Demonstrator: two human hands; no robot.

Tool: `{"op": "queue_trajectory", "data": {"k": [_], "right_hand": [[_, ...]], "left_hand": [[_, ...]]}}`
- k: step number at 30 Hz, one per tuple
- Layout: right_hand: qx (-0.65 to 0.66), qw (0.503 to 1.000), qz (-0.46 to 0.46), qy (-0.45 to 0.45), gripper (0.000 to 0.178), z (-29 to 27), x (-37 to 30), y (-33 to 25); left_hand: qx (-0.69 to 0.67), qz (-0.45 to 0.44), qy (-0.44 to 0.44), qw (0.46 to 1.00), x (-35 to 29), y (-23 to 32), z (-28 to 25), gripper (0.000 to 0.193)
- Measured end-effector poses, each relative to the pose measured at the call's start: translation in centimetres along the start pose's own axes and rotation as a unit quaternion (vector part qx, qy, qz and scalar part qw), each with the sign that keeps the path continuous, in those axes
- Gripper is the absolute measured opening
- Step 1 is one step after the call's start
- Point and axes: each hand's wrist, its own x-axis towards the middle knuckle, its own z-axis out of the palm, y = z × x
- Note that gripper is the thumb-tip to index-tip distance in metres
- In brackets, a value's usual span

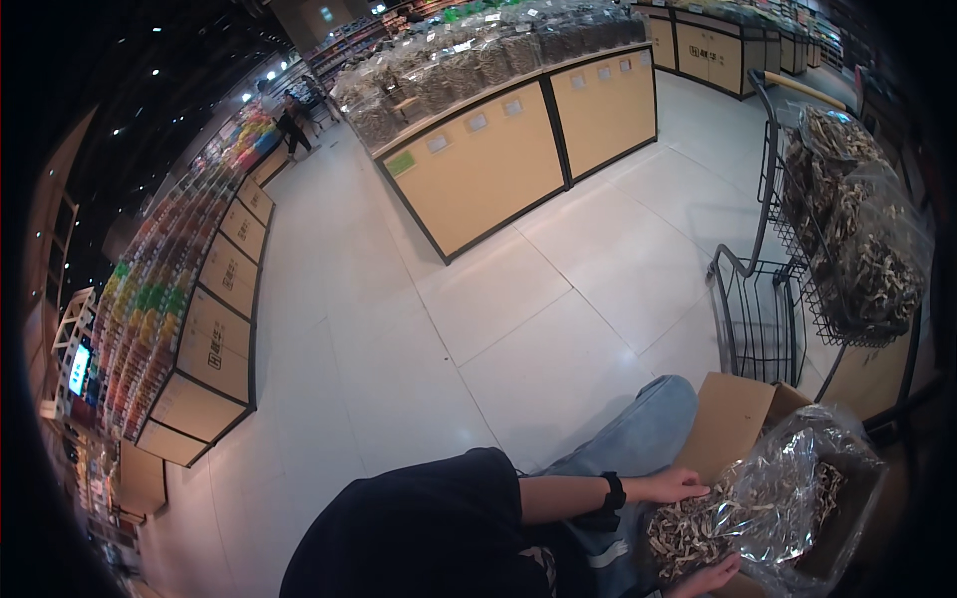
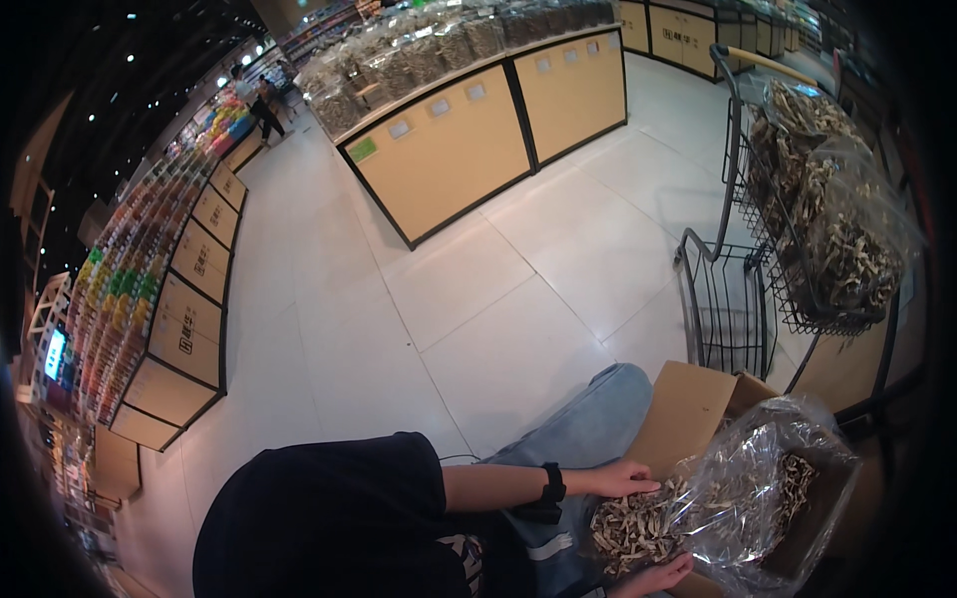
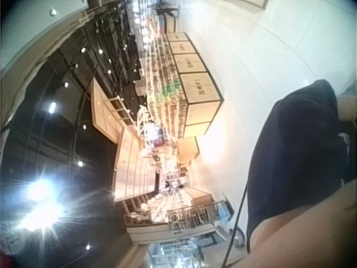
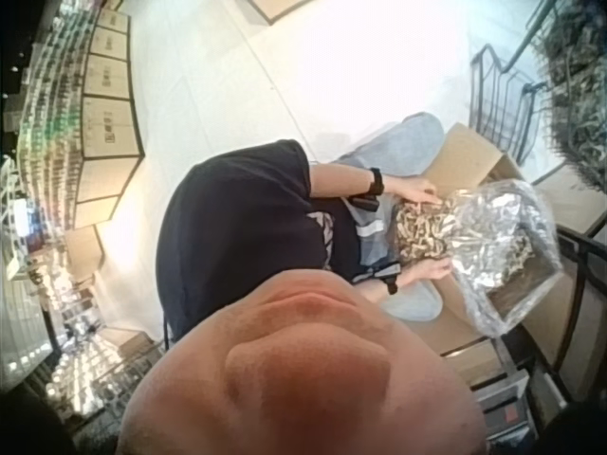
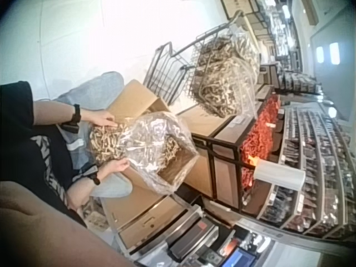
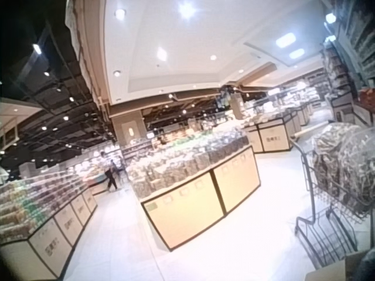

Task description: Weighing and packaging dried mushrooms in a supermarket.

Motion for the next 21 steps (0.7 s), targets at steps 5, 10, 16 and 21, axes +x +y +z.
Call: {"op": "queue_trajectory", "data": {"k": [5, 10, 16, 21], "right_hand": [[0.016, 1.0, 0.008, 0.01, 0.034, 0.1, 0.0, -0.1], [0.006, 1.0, 0.009, 0.017, 0.034, 0.0, 0.1, 0.3], [0.098, 0.994, 0.051, 0.0, 0.033, -0.2, 2.1, 3.9], [0.128, 0.989, 0.067, -0.013, 0.03, -1.0, 2.6, 6.4]], "left_hand": [[0.002, -0.004, 0.002, 1.0, 0.0, -0.2, 0.0, 0.041], [0.01, 0.005, -0.005, 1.0, 0.2, -0.2, 0.0, 0.04], [0.006, 0.01, 0.006, 1.0, 0.1, -0.3, -0.1, 0.044], [0.001, -0.013, -0.014, 1.0, 0.0, 1.0, -0.1, 0.044]]}}
